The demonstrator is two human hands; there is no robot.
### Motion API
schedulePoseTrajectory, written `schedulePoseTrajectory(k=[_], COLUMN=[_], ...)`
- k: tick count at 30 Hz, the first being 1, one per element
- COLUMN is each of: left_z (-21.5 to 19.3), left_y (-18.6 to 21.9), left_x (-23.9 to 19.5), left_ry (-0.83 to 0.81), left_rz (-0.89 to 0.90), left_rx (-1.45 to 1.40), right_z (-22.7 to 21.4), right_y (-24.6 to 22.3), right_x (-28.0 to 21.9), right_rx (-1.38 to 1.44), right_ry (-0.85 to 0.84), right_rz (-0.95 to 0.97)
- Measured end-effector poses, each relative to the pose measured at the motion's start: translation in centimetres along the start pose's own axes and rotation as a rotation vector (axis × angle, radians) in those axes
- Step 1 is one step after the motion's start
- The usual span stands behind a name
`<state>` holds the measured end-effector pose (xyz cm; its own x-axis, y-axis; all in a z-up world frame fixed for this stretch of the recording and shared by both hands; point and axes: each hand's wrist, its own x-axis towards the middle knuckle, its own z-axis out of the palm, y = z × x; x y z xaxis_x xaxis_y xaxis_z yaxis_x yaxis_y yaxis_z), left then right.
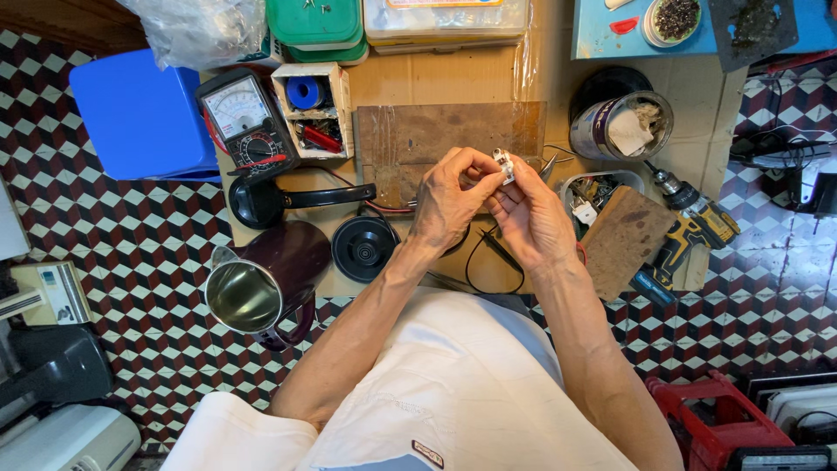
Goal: The person disassembles a small white electrical switch, tests its contacts with a multimeter, and cleans the internal metal contacts with a sanding block. The person then reassembles the switch and continues testing.
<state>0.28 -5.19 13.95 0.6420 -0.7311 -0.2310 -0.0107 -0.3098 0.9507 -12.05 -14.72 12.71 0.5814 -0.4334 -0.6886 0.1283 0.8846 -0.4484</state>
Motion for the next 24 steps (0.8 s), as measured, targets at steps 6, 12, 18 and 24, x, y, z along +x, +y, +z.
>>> schedulePoseTrajectory(k=[6, 12, 18, 24], left_z=[-0.2, 0.1, -0.2, 3.3], left_y=[0.1, -1.1, -7.2, -13.9], left_x=[-0.7, -1.7, 0.4, 5.0], left_ry=[0.026, 0.085, 0.195, 0.123], left_rz=[0.199, 0.265, -0.134, -0.291], left_rx=[0.105, 0.094, -0.007, 0.164], right_z=[-1.2, -2.0, -1.4, -0.3], right_y=[1.0, 1.4, 0.3, -1.2], right_x=[0.8, 1.8, 1.3, 0.0], right_rx=[0.048, 0.101, -0.001, -0.025], right_ry=[0.042, 0.092, 0.158, 0.109], right_rz=[0.006, 0.015, 0.029, 0.001])
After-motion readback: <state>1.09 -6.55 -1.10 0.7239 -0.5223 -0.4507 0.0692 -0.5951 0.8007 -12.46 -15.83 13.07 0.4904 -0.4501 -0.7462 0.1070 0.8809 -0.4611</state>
